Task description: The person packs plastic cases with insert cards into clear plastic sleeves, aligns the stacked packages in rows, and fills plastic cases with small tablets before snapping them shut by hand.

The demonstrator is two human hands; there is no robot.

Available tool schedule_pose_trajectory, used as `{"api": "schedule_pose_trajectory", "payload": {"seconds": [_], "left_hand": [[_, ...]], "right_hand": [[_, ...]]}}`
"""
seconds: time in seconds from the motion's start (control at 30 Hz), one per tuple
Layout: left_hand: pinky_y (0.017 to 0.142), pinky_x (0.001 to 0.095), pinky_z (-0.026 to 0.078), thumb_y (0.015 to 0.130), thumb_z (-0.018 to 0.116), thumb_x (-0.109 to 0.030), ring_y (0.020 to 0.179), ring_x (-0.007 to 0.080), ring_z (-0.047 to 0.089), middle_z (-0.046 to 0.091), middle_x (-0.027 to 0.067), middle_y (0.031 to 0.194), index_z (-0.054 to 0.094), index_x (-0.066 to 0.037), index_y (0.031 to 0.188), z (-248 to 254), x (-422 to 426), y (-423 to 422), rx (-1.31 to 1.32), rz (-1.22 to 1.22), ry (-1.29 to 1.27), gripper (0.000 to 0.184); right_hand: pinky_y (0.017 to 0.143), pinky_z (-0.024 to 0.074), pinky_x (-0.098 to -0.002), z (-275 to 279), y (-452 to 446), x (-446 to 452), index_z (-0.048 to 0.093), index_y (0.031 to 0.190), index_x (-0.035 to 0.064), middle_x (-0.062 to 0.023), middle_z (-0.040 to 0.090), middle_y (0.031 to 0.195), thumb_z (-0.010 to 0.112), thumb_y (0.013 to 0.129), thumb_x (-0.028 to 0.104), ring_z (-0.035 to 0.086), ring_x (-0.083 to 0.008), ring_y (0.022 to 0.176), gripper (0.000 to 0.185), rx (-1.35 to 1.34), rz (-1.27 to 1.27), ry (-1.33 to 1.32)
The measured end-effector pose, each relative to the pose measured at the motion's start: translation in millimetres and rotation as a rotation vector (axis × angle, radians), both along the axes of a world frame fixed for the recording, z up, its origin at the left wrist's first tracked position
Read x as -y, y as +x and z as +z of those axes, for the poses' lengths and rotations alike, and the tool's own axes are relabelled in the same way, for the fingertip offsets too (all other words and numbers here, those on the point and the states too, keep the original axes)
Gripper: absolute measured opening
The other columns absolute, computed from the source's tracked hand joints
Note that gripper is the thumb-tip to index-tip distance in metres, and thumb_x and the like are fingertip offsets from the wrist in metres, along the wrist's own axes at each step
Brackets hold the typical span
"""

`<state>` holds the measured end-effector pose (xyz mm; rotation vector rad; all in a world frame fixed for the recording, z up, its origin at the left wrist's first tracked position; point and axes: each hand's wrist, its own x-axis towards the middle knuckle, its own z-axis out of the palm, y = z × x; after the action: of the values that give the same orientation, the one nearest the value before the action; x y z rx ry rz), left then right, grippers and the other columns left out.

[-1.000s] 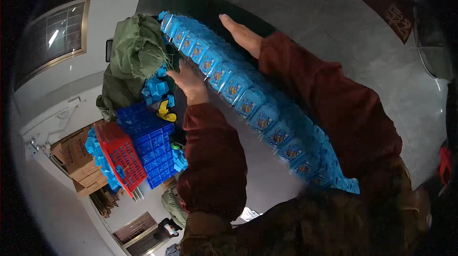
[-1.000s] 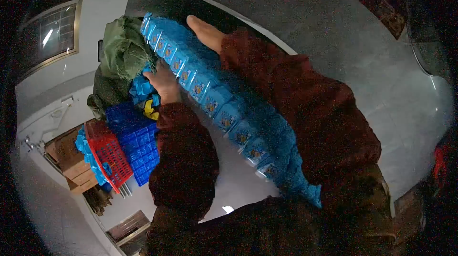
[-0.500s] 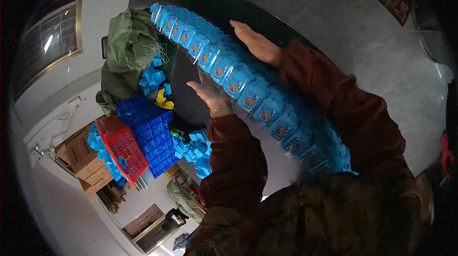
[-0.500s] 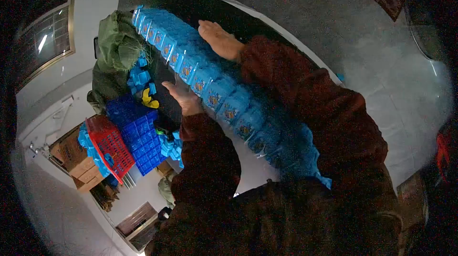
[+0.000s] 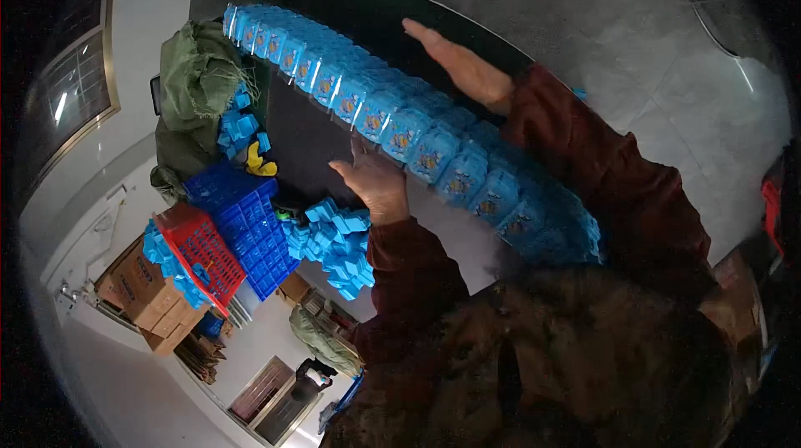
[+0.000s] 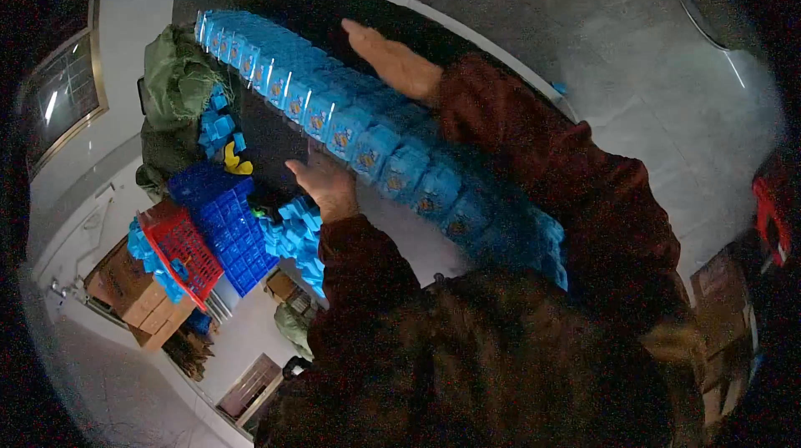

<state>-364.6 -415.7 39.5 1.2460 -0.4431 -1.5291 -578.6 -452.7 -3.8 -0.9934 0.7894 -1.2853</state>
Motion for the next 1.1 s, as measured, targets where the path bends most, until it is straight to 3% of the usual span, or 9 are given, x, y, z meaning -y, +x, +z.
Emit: {"api": "schedule_pose_trajectory", "payload": {"seconds": [0.03,0.13,0.4,0.47,0.57,0.77,0.83,0.97,1.1], "left_hand": [[0.104,0.0498,0.021,0.08,0.028,-0.071,0.126,0.0331,0.028,0.028,0.0131,0.14,0.021,-0.004,0.138,-6.4,-14.9,8.3,-0.003,-0.003,0.009,0.088],[0.105,0.0484,0.017,0.081,0.032,-0.068,0.127,0.0324,0.026,0.025,0.0121,0.142,0.022,-0.005,0.138,-3.2,-60.2,13.6,-0.074,0.009,0.055,0.086],[0.104,0.0468,0.02,0.084,0.031,-0.064,0.126,0.0319,0.029,0.031,0.0115,0.139,0.027,-0.01,0.137,25.2,-178.4,-56.8,-0.276,-0.064,0.319,0.076],[0.105,0.0514,0.019,0.084,0.021,-0.067,0.128,0.0348,0.025,0.022,0.0125,0.143,0.019,-0.009,0.14,27.3,-191.5,-63.3,-0.69,-0.023,0.356,0.08],[0.105,0.0541,0.018,0.084,0.018,-0.068,0.129,0.0362,0.023,0.02,0.0135,0.143,0.019,-0.01,0.14,45.5,-192.2,-83.9,-0.379,0.053,0.5,0.08],[0.105,0.0532,0.013,0.083,0.015,-0.068,0.129,0.0322,0.023,0.025,0.011,0.142,0.022,-0.014,0.14,44.5,-220.9,-76.9,-0.51,-0.172,0.515,0.078],[0.104,0.0547,0.012,0.083,0.016,-0.068,0.13,0.0334,0.022,0.025,0.0118,0.142,0.023,-0.013,0.139,43.7,-229.0,-78.7,-0.491,-0.181,0.577,0.079],[0.103,0.0596,0.01,0.083,0.02,-0.069,0.13,0.0373,0.019,0.028,0.0154,0.139,0.027,-0.007,0.135,50.4,-234.9,-97.2,-0.448,-0.096,0.843,0.082],[0.103,0.0604,0.01,0.082,0.021,-0.07,0.13,0.0399,0.018,0.027,0.0181,0.138,0.025,-0.004,0.135,47.0,-245.6,-97.1,-0.575,-0.236,0.782,0.085]], "right_hand": [[0.11,0.0154,-0.0353,-3.7,-21.5,-13.7,0.018,0.14,0.0074,-0.0135,0.023,0.143,0.026,0.092,0.051,0.018,-0.0273,0.133,0.065,0.001,-0.074,-0.145],[0.109,0.0151,-0.0388,6.4,-73.5,-51.0,0.02,0.14,0.0085,-0.0138,0.022,0.144,0.02,0.091,0.054,0.018,-0.0279,0.134,0.067,-0.157,-0.082,0.239],[0.107,0.0136,-0.0483,23.7,-121.3,-192.3,0.016,0.141,0.0105,-0.0146,0.021,0.144,0.018,0.084,0.066,0.016,-0.0299,0.134,0.079,-0.119,-0.23,0.45],[0.107,0.0142,-0.0478,33.3,-115.1,-216.9,0.016,0.141,0.0107,-0.0143,0.021,0.144,0.018,0.085,0.066,0.016,-0.0296,0.134,0.079,-0.093,-0.23,0.509],[0.108,0.0134,-0.0425,22.2,-94.2,-248.2,0.015,0.141,0.0089,-0.0177,0.02,0.143,0.023,0.089,0.058,0.017,-0.0291,0.133,0.072,-0.136,-0.254,0.418],[0.105,0.0185,-0.0455,24.3,-77.8,-274.5,0.015,0.141,0.0092,-0.0131,0.024,0.143,0.023,0.09,0.057,0.021,-0.0272,0.133,0.071,-0.065,-0.36,0.406],[0.108,0.0112,-0.0426,23.0,-80.8,-286.8,0.014,0.141,0.0088,-0.0152,0.019,0.145,0.022,0.093,0.047,0.015,-0.0296,0.134,0.062,0.049,-0.455,0.417],[0.108,0.0105,-0.0423,35.8,-82.7,-316.9,0.012,0.142,0.0087,-0.0149,0.017,0.145,0.023,0.093,0.048,0.015,-0.0289,0.134,0.064,-0.08,-0.465,0.372],[0.107,0.0139,-0.0389,48.0,-64.2,-328.3,0.013,0.141,0.0056,-0.0175,0.019,0.144,0.027,0.093,0.045,0.018,-0.0292,0.133,0.063,-0.157,-0.462,0.256]]}}
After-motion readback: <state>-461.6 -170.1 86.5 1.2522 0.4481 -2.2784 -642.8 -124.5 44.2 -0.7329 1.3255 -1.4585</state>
